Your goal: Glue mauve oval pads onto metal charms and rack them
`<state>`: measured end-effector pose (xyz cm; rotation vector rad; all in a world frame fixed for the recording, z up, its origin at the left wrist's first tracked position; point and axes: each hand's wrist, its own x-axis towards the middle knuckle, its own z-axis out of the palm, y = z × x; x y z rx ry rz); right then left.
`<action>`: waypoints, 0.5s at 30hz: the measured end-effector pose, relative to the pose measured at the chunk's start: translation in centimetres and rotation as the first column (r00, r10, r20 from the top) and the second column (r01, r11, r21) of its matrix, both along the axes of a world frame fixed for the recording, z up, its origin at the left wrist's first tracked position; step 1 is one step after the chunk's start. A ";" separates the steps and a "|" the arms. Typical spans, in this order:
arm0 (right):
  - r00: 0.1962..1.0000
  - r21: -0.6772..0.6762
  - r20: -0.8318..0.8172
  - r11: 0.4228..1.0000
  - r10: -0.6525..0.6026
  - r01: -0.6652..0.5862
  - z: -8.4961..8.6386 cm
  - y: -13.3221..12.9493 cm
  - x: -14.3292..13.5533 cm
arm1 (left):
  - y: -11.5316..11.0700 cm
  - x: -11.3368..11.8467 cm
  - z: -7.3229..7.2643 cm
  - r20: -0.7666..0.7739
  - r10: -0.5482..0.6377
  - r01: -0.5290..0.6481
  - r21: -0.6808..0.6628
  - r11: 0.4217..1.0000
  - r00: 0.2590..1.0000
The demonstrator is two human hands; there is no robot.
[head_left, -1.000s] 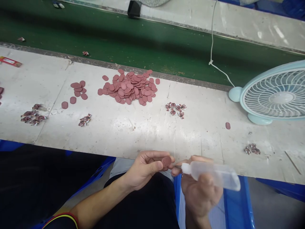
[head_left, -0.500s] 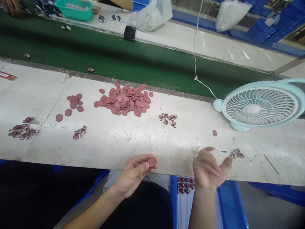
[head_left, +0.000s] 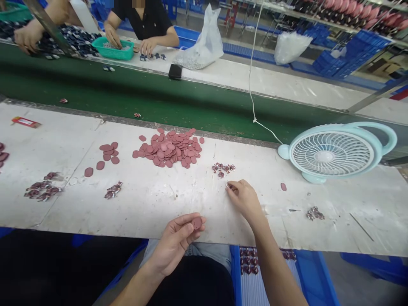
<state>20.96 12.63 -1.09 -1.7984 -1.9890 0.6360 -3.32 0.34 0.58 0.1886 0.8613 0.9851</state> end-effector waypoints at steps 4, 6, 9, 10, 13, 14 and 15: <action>0.996 -0.057 -0.009 0.994 0.094 -0.094 1.3 -3.2 1.4 | 0.2 0.0 -0.2 -0.018 -0.009 0.008 -0.019 1.000 1.000; 0.998 -0.047 -0.017 0.997 0.068 -0.069 1.5 -4.0 1.8 | 0.5 0.1 -0.2 -0.028 -0.012 0.012 -0.024 1.000 1.000; 0.996 0.001 0.016 0.996 -0.092 0.092 0.7 -3.7 1.6 | 0.9 0.4 -0.1 -0.050 -0.024 0.022 -0.041 0.999 0.998; 0.989 0.012 0.033 0.989 -0.147 0.147 0.3 -3.5 1.3 | 0.9 0.4 0.0 -0.065 -0.030 0.027 -0.052 0.998 0.997; 0.966 0.017 0.092 0.970 -0.244 0.243 -0.1 -3.6 0.2 | 0.3 0.4 0.9 -0.143 -0.062 0.048 -0.100 0.994 0.988; 0.958 0.021 0.111 0.964 -0.265 0.264 -0.1 -3.9 -0.3 | 0.2 0.3 1.3 -0.168 -0.088 0.070 -0.109 0.992 0.982; 0.954 0.024 0.127 0.962 -0.272 0.272 -0.1 -4.1 -0.7 | 0.3 0.3 1.5 -0.180 -0.154 0.137 -0.107 0.985 0.972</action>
